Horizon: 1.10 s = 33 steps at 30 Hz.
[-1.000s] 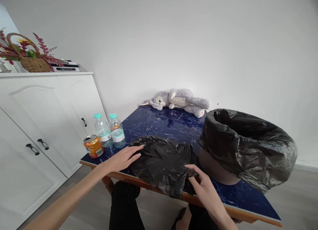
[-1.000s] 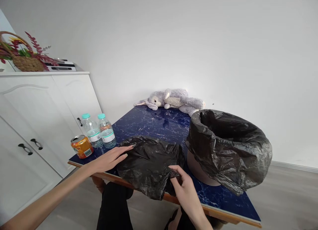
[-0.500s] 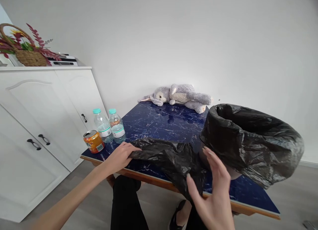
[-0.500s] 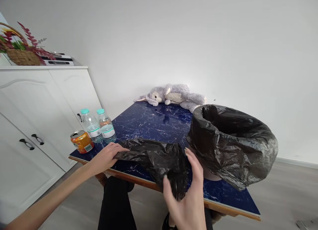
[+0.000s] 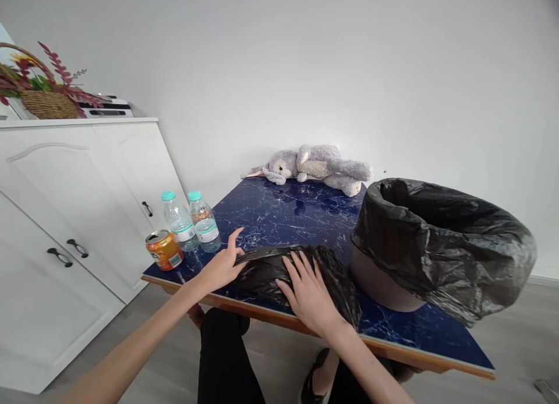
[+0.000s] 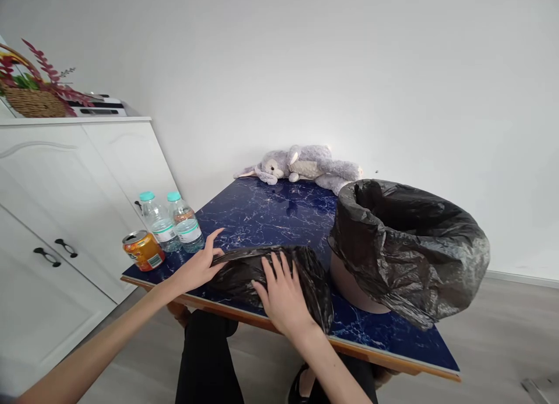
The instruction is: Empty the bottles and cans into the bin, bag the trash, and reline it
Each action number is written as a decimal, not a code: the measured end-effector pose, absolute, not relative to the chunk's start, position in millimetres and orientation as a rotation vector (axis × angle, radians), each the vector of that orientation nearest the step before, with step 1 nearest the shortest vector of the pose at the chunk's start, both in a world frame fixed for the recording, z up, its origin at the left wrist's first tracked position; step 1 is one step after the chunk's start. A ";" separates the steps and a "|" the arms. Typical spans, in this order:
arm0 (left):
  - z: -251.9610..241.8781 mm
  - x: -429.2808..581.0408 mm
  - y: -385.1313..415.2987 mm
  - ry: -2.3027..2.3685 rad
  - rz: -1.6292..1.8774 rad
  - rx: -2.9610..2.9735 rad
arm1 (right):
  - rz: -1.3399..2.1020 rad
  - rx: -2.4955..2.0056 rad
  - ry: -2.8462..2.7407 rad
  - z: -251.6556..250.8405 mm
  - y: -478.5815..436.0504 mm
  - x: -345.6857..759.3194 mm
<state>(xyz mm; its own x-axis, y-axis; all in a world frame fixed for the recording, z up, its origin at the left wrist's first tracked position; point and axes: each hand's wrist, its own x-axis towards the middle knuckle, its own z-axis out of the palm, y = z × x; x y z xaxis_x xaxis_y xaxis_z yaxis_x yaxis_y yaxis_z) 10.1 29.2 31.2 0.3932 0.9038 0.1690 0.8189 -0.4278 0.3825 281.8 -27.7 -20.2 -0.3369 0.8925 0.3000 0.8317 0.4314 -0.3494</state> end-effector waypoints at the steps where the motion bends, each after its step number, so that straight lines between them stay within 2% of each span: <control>1: 31.9 7.9 28.1 1.555 0.515 2.475 | 0.222 -1.491 -2.251 -23.8 -19.3 286.8; 5: 40.5 16.4 10.6 1.390 0.604 2.901 | 0.244 -1.532 -2.225 -21.3 -12.8 291.6; 9: 38.9 35.2 -1.9 0.967 0.424 3.104 | 0.146 -1.452 -2.257 -9.6 -27.5 275.4; 15: 7.8 10.2 22.1 1.200 0.329 2.870 | 0.117 -1.575 -2.258 -28.1 -23.4 290.3; 20: 8.5 -27.5 13.6 1.290 0.257 2.739 | 0.395 -1.602 -2.303 -44.1 -2.9 329.3; 23: 12.9 -46.3 -3.8 1.342 0.250 2.737 | 0.443 -1.533 -2.319 -41.1 7.6 338.7; 28: 3.9 -76.9 -20.6 1.362 0.356 2.825 | 0.399 -1.403 -2.226 -23.7 3.9 333.0; 33: 25.5 -75.8 -35.8 1.210 0.737 2.933 | 0.522 -1.080 -2.263 1.5 -45.0 299.8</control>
